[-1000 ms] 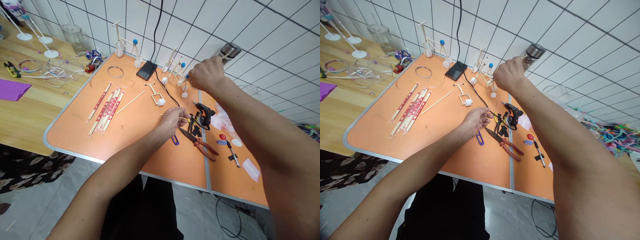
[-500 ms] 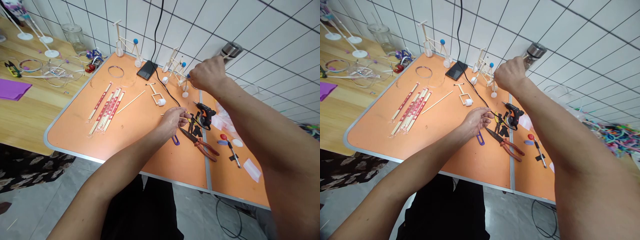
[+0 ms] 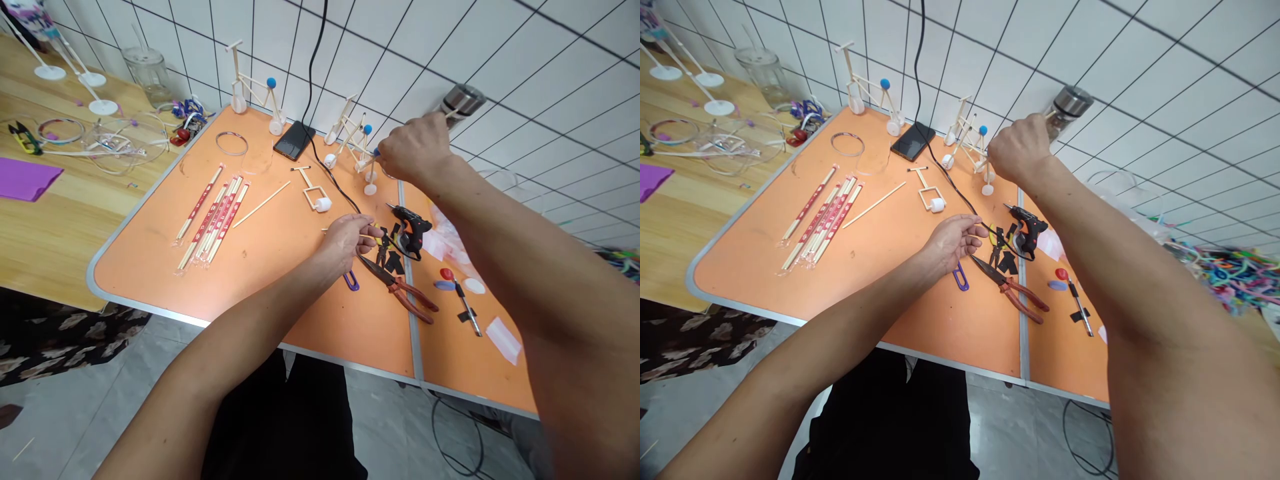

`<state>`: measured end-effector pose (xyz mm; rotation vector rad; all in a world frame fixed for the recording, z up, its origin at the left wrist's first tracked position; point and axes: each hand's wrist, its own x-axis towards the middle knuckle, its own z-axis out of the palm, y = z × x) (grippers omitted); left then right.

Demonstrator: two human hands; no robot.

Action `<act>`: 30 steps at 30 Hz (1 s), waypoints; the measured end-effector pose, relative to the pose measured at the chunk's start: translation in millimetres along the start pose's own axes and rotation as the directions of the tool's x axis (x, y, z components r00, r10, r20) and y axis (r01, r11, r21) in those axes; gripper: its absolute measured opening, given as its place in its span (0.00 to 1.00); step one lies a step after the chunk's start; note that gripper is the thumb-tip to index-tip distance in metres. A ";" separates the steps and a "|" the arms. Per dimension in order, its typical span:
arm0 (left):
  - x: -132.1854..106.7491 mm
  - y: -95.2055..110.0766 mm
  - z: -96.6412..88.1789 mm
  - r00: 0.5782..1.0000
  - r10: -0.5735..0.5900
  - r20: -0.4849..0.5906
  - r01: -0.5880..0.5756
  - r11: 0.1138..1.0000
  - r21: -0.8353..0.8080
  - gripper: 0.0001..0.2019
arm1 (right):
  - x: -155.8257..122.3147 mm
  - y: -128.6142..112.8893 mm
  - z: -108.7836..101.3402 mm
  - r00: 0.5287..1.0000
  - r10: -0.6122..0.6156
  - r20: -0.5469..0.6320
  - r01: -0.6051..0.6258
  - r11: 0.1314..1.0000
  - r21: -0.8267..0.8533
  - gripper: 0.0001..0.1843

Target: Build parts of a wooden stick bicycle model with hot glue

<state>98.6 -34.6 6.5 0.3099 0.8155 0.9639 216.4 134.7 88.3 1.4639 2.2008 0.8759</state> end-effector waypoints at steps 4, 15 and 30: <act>-0.6 0.2 0.4 1.000 0.002 0.008 -0.002 1.000 -0.002 0.10 | -1.4 -1.2 -3.4 1.000 0.002 0.015 -0.002 1.000 -0.020 0.34; 1.5 -0.7 -0.2 1.000 0.004 0.000 -0.004 1.000 -0.001 0.08 | 3.5 2.5 8.2 0.999 0.000 -0.036 0.001 1.000 0.030 0.41; -0.2 0.3 0.7 1.000 0.001 0.000 -0.001 1.000 0.000 0.09 | 3.7 3.1 9.1 0.999 -0.006 -0.032 0.006 1.000 -0.006 0.42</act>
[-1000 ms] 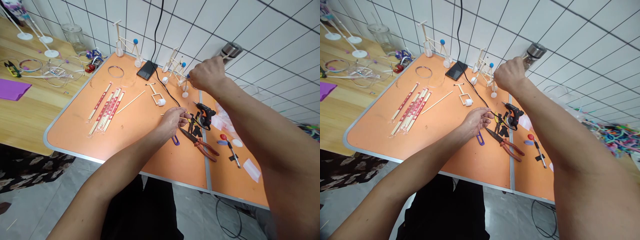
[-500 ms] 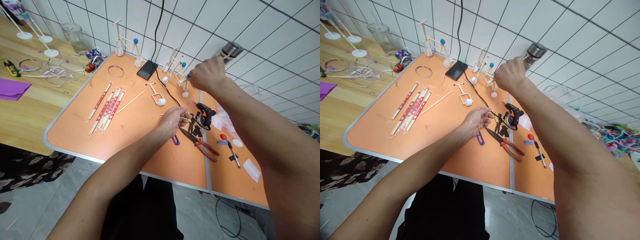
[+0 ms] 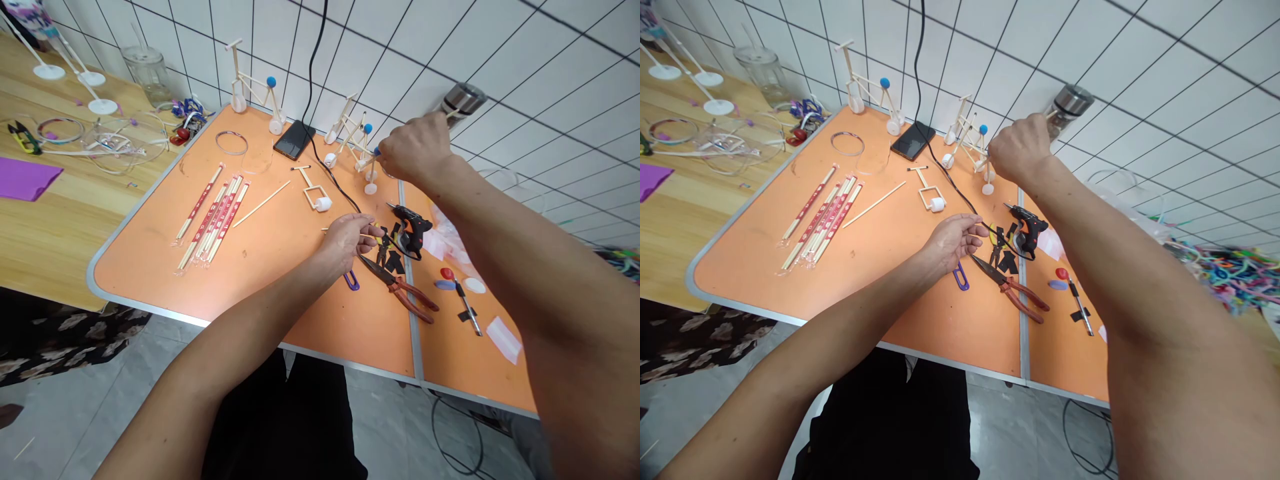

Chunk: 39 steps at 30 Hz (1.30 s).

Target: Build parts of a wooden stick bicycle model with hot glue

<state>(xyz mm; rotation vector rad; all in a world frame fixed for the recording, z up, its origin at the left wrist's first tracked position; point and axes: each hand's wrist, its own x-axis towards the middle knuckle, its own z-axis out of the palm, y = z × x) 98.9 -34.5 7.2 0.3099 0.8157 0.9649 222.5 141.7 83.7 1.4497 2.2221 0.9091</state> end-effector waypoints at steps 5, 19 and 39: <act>0.6 -0.2 -0.3 1.000 0.003 0.007 -0.003 1.000 0.006 0.09 | -3.2 -3.7 -8.1 0.999 0.022 0.028 -0.022 1.000 0.004 0.36; -2.3 2.4 0.4 0.996 0.085 0.000 -0.085 0.994 0.073 0.11 | -21.6 -6.6 -28.9 0.996 0.077 0.035 -0.080 0.990 0.113 0.32; 11.0 8.9 -18.4 0.461 0.779 0.425 -0.616 -0.064 0.785 0.06 | -162.0 -9.0 -64.9 0.950 -0.053 -0.307 0.174 0.908 0.381 0.18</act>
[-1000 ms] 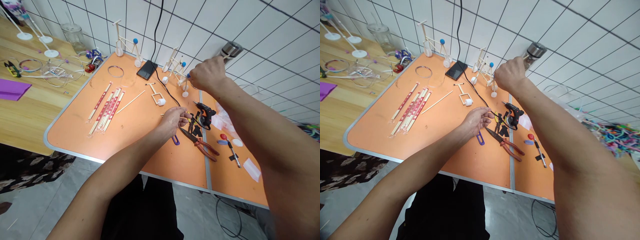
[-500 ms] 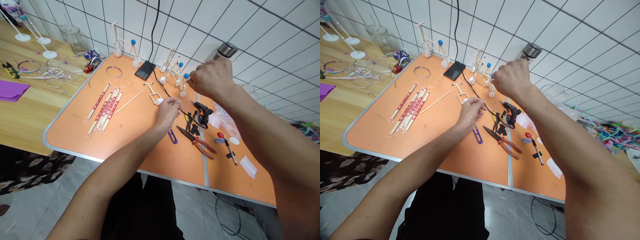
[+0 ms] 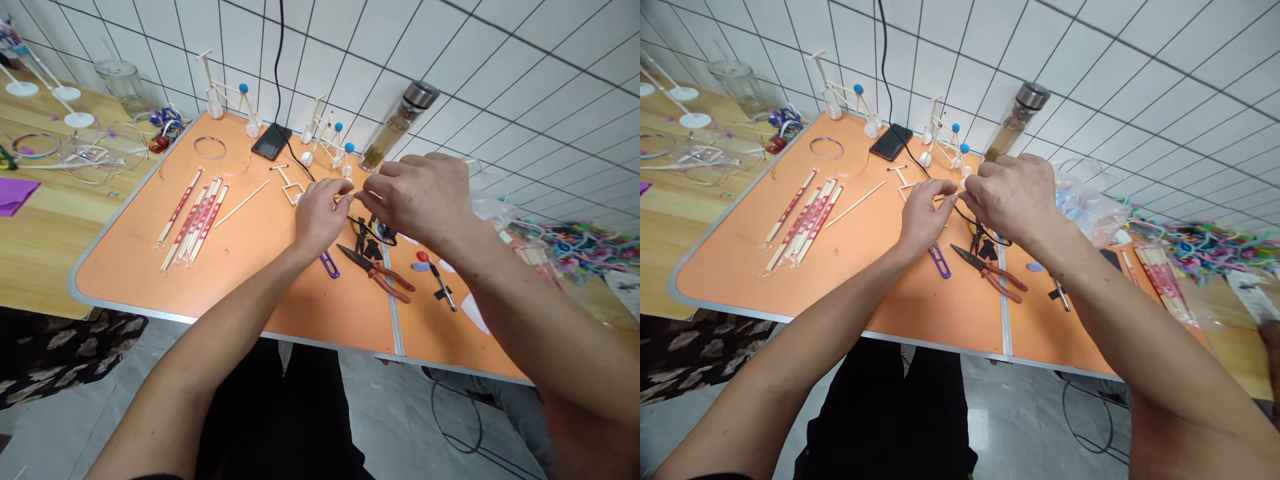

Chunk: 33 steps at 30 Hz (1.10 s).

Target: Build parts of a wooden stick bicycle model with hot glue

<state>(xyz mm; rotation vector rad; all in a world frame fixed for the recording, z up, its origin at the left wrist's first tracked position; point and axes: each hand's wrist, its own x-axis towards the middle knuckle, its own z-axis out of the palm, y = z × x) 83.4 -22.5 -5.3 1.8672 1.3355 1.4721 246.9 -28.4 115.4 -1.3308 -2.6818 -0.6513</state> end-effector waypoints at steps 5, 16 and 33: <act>-2.2 2.6 -0.6 0.999 0.034 0.041 -0.035 0.999 0.030 0.07 | -7.9 -3.0 -3.2 0.998 0.035 0.055 -0.032 0.998 -0.049 0.21; -2.0 2.4 -0.8 0.997 0.012 0.075 -0.014 1.000 0.020 0.09 | -15.2 1.5 13.0 1.000 0.007 0.021 -0.004 0.994 -0.107 0.21; -3.1 3.4 -0.6 0.997 -0.017 0.070 0.017 1.000 -0.011 0.08 | -15.3 -0.9 15.9 0.997 0.052 0.050 -0.051 0.998 -0.032 0.20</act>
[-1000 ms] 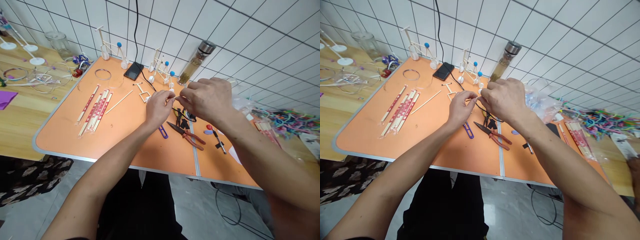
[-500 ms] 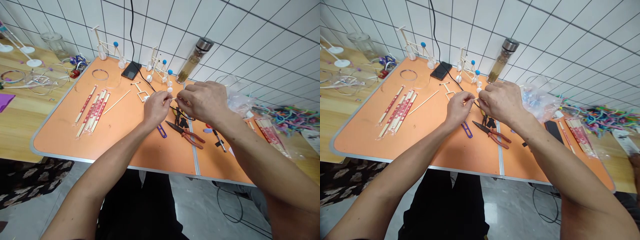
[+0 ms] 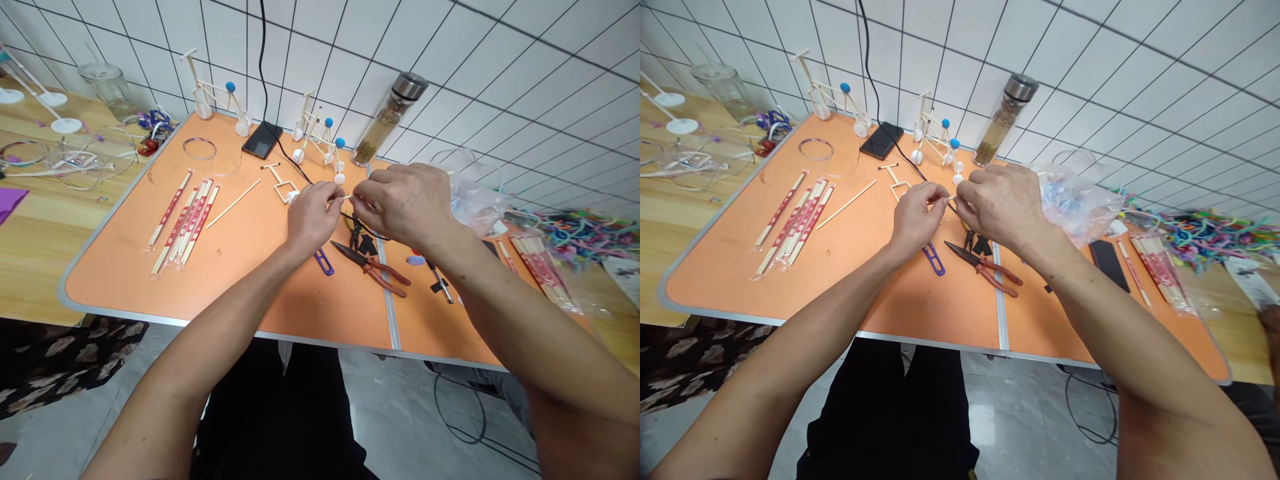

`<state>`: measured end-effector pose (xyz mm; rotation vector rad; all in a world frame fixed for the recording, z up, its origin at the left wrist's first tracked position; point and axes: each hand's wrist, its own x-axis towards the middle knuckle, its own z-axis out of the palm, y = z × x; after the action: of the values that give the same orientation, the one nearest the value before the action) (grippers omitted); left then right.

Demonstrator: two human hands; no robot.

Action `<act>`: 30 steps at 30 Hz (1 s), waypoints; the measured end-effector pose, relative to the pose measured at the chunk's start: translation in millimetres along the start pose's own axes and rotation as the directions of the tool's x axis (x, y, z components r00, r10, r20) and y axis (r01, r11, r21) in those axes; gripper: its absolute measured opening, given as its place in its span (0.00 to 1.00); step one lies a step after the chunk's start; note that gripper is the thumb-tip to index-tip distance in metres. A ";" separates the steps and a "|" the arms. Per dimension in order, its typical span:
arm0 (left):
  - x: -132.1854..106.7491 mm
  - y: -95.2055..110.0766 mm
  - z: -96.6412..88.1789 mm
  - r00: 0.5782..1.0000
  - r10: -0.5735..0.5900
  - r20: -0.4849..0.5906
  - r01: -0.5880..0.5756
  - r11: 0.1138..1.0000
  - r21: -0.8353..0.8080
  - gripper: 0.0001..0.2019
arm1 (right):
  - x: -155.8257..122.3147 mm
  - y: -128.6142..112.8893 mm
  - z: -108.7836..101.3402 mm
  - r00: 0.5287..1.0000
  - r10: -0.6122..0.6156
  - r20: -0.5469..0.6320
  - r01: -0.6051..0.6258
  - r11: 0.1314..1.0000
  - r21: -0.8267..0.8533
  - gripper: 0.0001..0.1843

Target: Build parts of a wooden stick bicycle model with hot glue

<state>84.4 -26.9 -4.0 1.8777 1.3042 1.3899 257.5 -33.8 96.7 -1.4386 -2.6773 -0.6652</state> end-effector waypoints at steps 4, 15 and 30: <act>0.1 -0.5 0.9 1.000 0.018 0.005 -0.018 0.999 -0.026 0.07 | 0.1 -0.6 2.6 0.999 -0.002 -0.032 0.001 1.000 -0.012 0.21; 1.8 -0.3 -0.1 0.999 0.025 0.042 -0.021 0.995 -0.101 0.08 | -1.7 -1.2 4.7 1.000 0.002 -0.016 -0.002 1.000 0.004 0.22; 13.5 7.5 -1.1 0.896 -0.413 0.163 0.427 0.699 -0.573 0.10 | -168.5 -18.8 52.9 0.910 0.298 0.290 -0.346 0.929 0.133 0.24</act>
<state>87.0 -18.5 8.8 1.0769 1.0225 1.3139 347.9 -155.6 4.3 -1.9741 -2.4931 -0.2094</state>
